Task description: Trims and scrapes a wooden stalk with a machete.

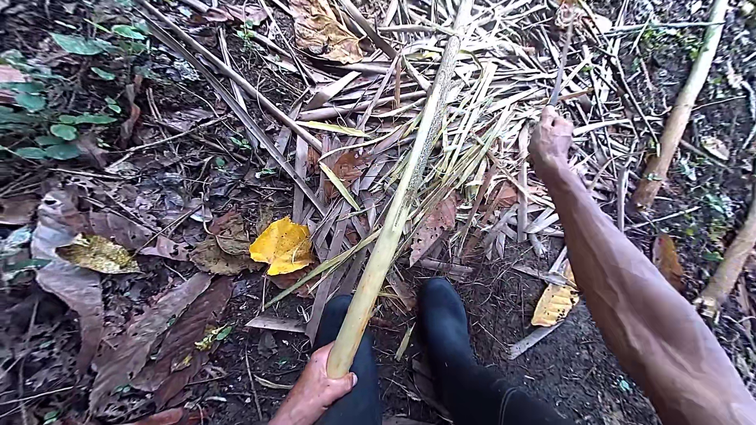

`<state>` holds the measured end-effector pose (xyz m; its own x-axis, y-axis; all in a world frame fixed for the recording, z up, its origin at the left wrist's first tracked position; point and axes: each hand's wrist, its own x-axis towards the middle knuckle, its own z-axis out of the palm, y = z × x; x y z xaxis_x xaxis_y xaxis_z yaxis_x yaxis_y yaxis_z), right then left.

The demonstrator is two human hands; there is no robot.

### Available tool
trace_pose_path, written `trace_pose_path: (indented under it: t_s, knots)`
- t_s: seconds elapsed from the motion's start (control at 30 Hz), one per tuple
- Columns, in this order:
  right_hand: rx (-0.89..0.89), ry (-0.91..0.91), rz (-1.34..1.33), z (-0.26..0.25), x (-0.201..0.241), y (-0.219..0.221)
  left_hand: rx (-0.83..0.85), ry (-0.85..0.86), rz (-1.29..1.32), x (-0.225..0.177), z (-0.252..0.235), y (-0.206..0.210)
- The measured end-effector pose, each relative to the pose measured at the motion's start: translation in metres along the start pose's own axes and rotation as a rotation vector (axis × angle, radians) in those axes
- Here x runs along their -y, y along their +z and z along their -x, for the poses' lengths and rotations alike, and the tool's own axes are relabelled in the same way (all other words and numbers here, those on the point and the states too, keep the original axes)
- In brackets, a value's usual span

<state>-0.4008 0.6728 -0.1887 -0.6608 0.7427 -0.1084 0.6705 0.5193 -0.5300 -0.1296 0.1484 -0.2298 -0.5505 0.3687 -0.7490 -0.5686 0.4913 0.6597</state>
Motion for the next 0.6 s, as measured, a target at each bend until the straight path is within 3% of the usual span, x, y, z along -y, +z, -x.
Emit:
trace_pose_path:
  t_s: [0.07, 0.2, 0.33, 0.5, 0.6]
  knots:
    - [0.054, -0.108, -0.090, 0.020, -0.030, -0.004, 0.024, -0.022, 0.021, 0.002, -0.003, -0.002]
    - [0.382, -0.412, 0.007, 0.105, -0.093, -0.031, 0.120, -0.081, 0.184, 0.003, -0.005, -0.008]
    - [0.493, -0.638, 0.082, 0.177, -0.129, -0.030, 0.174, -0.089, 0.271, 0.004, -0.006, -0.011]
    - [0.661, -0.778, 0.100, 0.240, -0.144, -0.018, 0.213, -0.067, 0.327, 0.006, -0.007, -0.011]
    - [0.721, -0.976, 0.223, 0.253, -0.134, -0.018, 0.232, -0.061, 0.368, 0.009, -0.008, -0.011]
